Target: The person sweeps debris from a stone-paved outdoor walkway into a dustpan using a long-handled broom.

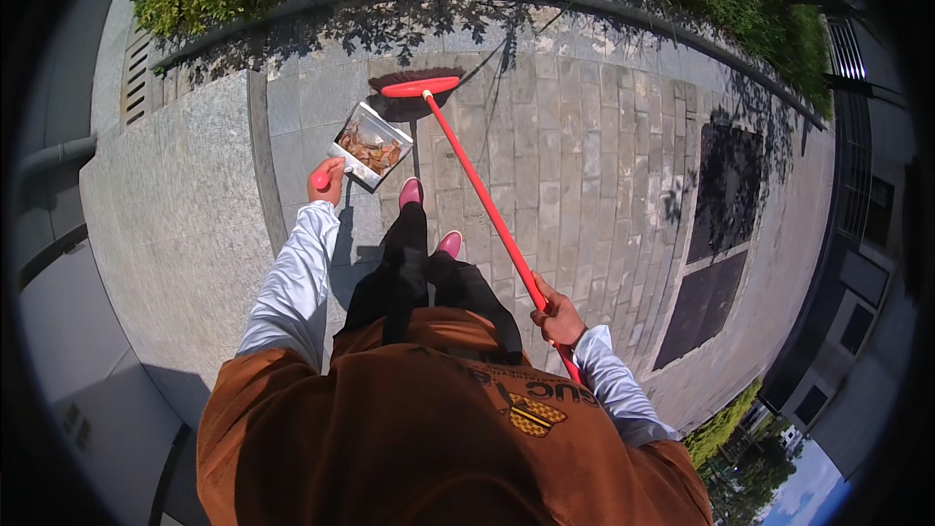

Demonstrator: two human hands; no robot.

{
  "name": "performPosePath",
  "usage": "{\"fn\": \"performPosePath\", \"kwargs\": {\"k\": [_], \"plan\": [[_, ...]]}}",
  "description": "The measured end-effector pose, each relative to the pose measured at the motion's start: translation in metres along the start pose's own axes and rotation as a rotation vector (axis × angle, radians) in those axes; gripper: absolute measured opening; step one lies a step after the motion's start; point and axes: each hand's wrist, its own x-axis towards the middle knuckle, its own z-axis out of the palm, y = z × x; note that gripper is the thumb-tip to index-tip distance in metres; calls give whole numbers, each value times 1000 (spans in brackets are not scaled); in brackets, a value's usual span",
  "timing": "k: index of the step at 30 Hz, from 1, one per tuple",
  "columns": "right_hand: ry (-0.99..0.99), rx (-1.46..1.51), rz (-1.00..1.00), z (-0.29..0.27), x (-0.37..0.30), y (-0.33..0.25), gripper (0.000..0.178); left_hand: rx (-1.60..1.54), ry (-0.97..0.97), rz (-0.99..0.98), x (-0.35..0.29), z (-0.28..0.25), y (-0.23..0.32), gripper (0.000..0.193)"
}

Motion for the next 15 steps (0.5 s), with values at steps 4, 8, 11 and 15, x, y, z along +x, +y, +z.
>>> {"fn": "performPosePath", "kwargs": {"k": [4,8,11,15], "plan": [[130,-134,-114,-40,87,-4,71,8,18,9,-25,7,-9,18],[283,-546,-422,-28,107,74,71,123,55,16,-33,9,-26,19],[2,-322,-65,-9,43,101,70,101,98,-2,-50,14,-33,19],[-122,-98,-1,-6,-30,121,69,70,123,-34,-87,5,-31,18]]}}
